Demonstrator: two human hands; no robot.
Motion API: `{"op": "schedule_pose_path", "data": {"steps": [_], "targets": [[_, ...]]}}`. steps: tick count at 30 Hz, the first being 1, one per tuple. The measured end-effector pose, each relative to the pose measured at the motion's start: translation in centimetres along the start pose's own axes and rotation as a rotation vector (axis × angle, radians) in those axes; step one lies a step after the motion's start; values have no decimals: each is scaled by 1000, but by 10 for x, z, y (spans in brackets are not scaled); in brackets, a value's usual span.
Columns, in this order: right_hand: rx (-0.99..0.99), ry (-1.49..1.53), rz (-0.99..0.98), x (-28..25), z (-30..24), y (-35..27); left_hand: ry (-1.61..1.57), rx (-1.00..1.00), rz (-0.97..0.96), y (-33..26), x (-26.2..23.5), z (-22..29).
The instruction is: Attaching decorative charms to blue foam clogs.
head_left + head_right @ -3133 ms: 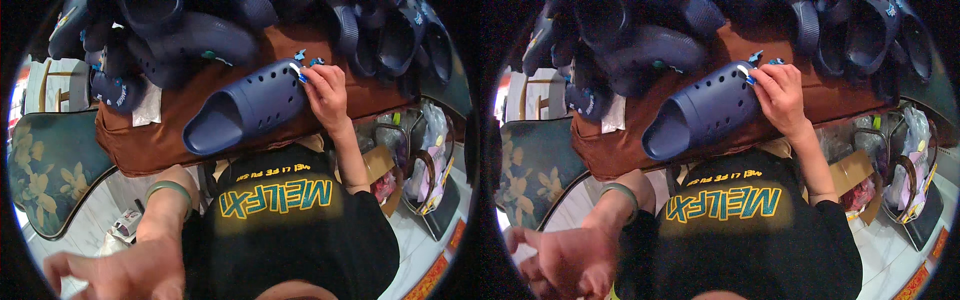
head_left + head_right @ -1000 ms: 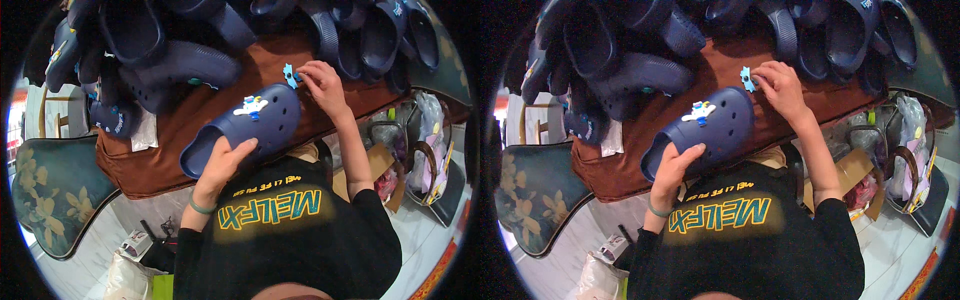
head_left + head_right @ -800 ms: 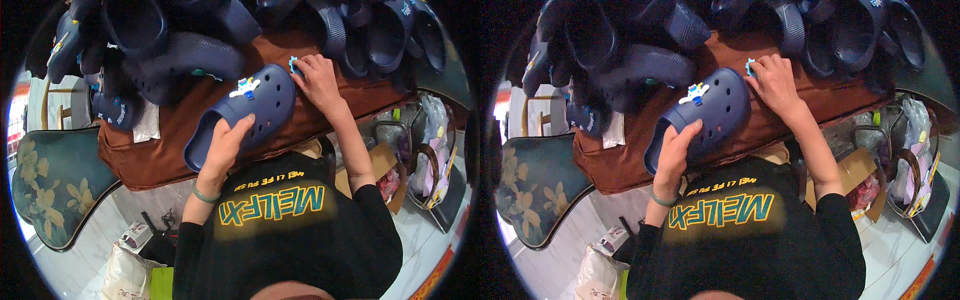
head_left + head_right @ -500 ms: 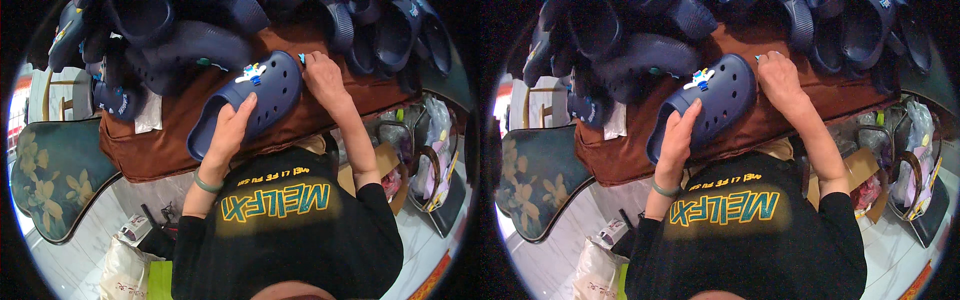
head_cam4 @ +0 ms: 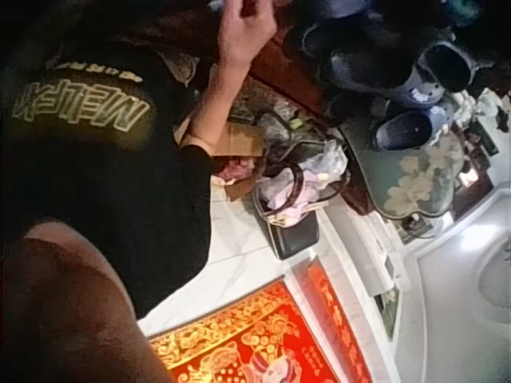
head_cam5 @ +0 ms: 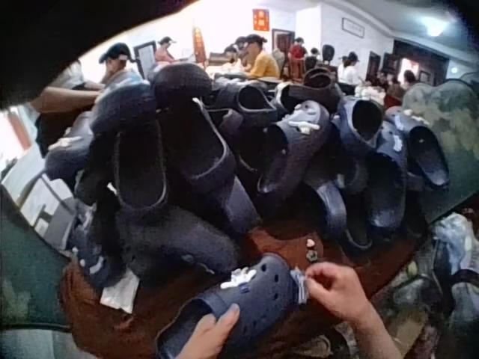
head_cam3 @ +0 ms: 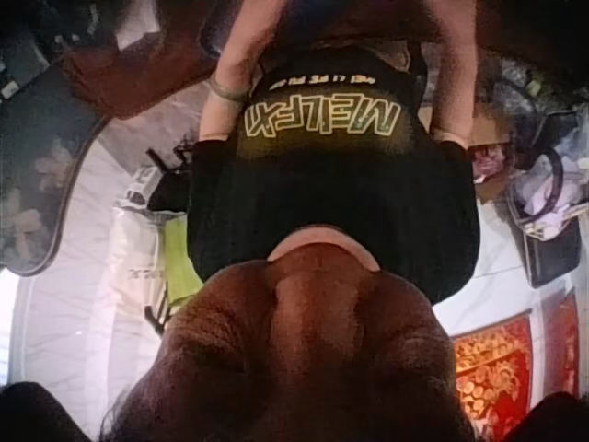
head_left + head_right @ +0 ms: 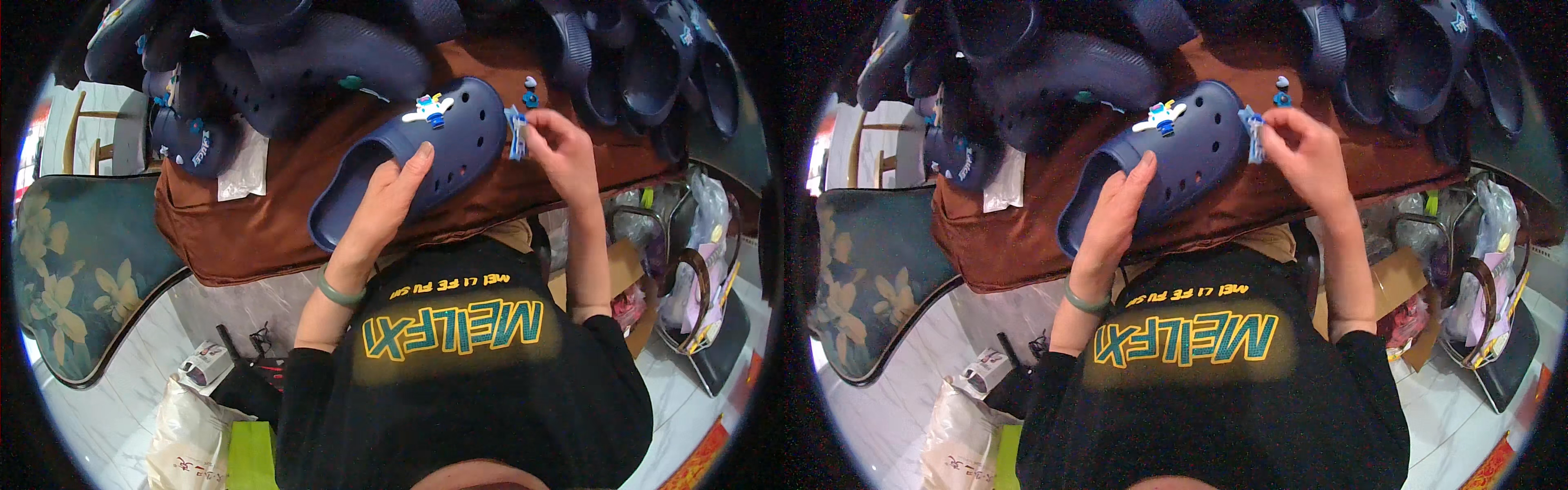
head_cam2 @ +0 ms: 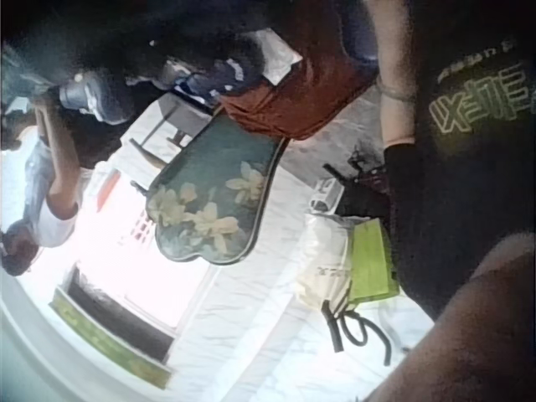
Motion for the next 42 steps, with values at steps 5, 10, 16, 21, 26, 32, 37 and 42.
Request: {"op": "schedule_pose_path", "data": {"steps": [5, 10, 16, 21, 26, 32, 37, 42], "targets": [[325, 808, -147, 42, -3, -38, 27, -63, -41, 1, -1, -8], [309, 951, -192, 64, -11, -45, -26, -56, -29, -8, -4, -4], [411, 1127, -128, 77, -7, -56, 684, 254, 41, -34, 6, 16], [426, 951, -117, 78, -9, -62, 693, 196, 75, -29, -7, -1], [300, 815, -154, 84, -3, -57, 609, 221, 106, -27, -3, 2], [472, 902, -223, 82, -7, -51, 609, 142, 153, -13, 1, 4], [275, 652, -223, 89, -6, -52, 743, 124, 204, -19, 0, 19], [-181, 172, 45, 32, -49, -46, 705, 108, 160, -19, 3, 10]]}}
Point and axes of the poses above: each hand's wrist, its own y-axis towards the middle knuckle, its own x-axis out of the palm, z = x × y, the point moved 8 cm from there along y, towards the middle knuckle, and after that the axes turned 3 degrees about -z, right-handed, at the moved point
